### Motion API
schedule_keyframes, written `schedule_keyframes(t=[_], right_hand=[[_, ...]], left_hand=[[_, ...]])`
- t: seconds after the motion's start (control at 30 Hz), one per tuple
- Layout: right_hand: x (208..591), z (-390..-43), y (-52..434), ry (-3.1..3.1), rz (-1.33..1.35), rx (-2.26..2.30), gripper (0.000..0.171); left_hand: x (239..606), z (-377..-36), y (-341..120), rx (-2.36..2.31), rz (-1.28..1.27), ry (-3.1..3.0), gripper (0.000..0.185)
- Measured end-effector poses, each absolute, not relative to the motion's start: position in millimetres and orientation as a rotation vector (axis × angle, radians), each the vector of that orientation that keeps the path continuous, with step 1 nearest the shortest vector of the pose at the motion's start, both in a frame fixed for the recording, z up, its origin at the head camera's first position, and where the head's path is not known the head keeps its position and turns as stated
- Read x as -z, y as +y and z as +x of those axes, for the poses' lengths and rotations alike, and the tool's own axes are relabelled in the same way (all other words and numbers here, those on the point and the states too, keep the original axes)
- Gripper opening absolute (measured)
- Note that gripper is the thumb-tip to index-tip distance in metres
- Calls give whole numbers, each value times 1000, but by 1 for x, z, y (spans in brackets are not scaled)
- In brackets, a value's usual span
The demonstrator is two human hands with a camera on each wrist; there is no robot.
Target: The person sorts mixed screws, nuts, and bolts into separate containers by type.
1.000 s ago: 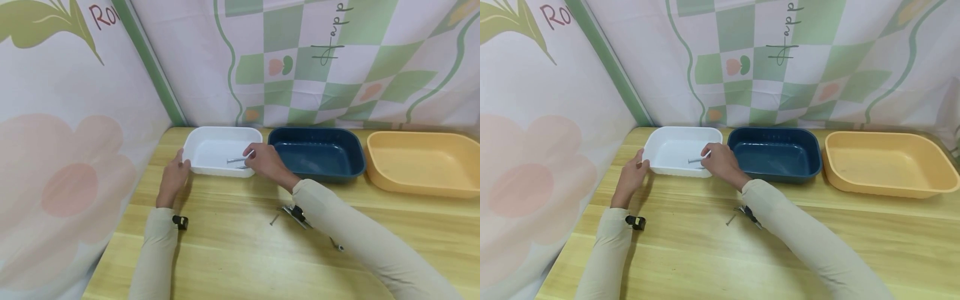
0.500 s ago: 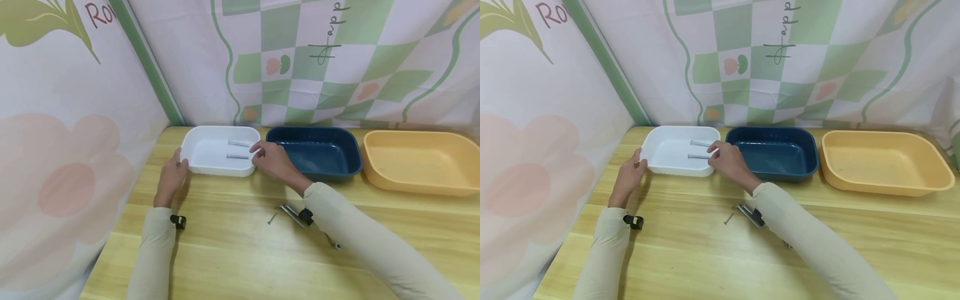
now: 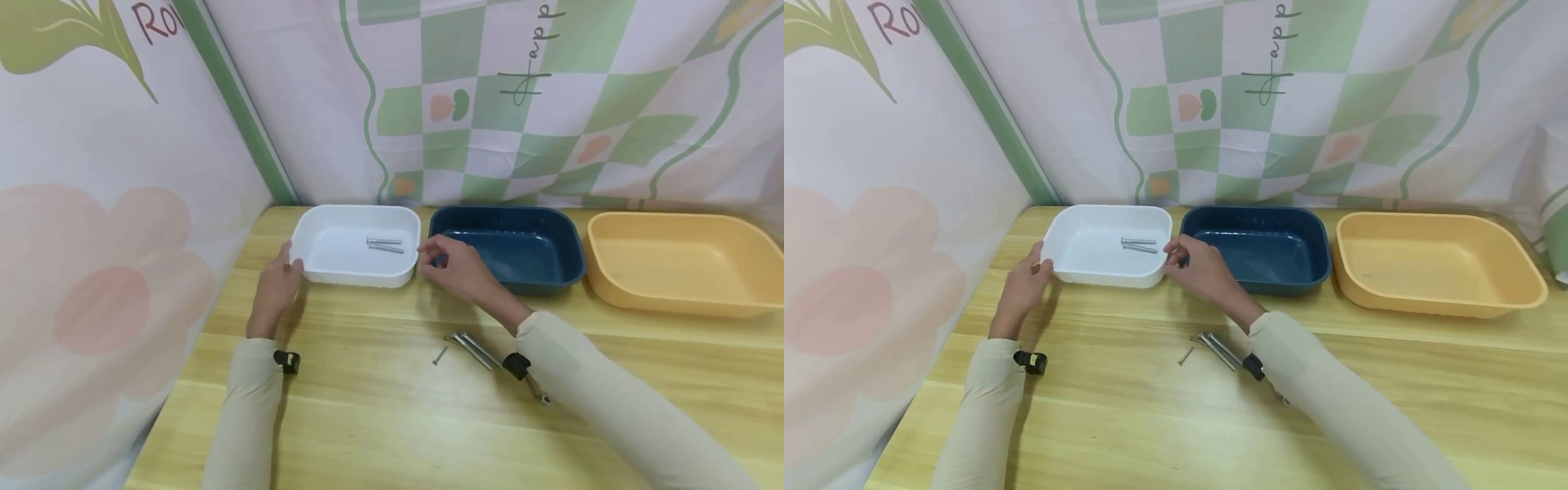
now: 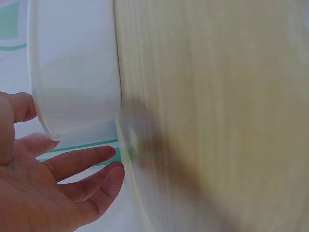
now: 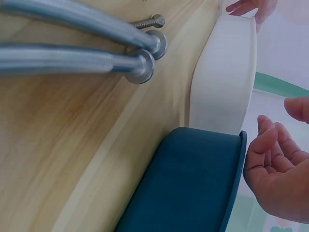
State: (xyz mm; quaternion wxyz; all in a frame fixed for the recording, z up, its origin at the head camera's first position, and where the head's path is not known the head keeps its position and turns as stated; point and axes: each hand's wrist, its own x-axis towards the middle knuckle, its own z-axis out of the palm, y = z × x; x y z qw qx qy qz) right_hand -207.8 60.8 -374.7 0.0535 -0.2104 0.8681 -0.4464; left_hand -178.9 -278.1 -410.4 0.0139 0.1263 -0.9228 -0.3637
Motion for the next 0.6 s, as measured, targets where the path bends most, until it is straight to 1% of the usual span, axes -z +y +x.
schedule_keyframes(t=[0.27, 0.6], right_hand=[[370, -195, 70, 2607, -660, 1390, 27], [370, -179, 86, 2516, -651, 1469, 29]], left_hand=[[410, -179, -278, 1119, 376, -2893, 63], [409, -178, -278, 1131, 364, -2897, 63]])
